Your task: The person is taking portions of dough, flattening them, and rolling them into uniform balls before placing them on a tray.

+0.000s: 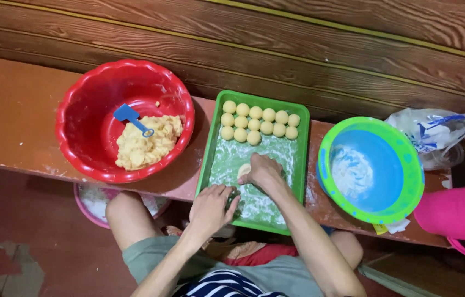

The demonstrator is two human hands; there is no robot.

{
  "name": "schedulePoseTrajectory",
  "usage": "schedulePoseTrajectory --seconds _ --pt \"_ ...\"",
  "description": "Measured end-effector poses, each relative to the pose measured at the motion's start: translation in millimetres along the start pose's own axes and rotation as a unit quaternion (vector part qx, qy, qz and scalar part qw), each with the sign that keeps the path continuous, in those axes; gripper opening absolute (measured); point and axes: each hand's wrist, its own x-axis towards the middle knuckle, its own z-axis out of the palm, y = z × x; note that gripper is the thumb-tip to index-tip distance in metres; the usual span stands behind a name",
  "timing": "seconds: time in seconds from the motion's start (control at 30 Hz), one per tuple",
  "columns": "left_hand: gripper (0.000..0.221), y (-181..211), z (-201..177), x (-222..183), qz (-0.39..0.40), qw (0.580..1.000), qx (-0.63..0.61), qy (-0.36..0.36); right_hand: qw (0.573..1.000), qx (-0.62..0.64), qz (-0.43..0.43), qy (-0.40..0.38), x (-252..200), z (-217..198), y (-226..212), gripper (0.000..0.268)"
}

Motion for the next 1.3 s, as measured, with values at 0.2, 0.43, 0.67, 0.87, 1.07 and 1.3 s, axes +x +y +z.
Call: schedulePoseTrajectory --seconds 0.2,0.43,0.67,0.87,1.07,1.3 --pt "0.03 -2 6 -4 0.0 1.0 0.004 0.024 0.997 0.069 -0.018 -0.024 -59 -40 -18 0.074" --pt "0.03 2 -1 1 0.002 1.0 0.007 0.017 0.998 0.053 0.036 -0.004 -27 -23 -29 0.087" --pt "0.03 3 -1 -4 0.011 1.0 0.021 0.011 0.997 0.014 0.037 0.069 38 15 -15 0.084" --pt "0.028 -5 10 -6 0.016 0.998 0.022 0.048 0.997 -0.011 -0.02 0.072 1 -7 -27 0.063" --pt "0.029 -1 6 -5 0.013 0.999 0.018 0.04 0.997 0.023 -0.015 0.071 -13 -22 -27 0.032" --pt "0.029 0 2 0 -0.002 1.0 0.019 0.014 0.998 -0.014 0.018 0.065 22 -17 -26 0.021"
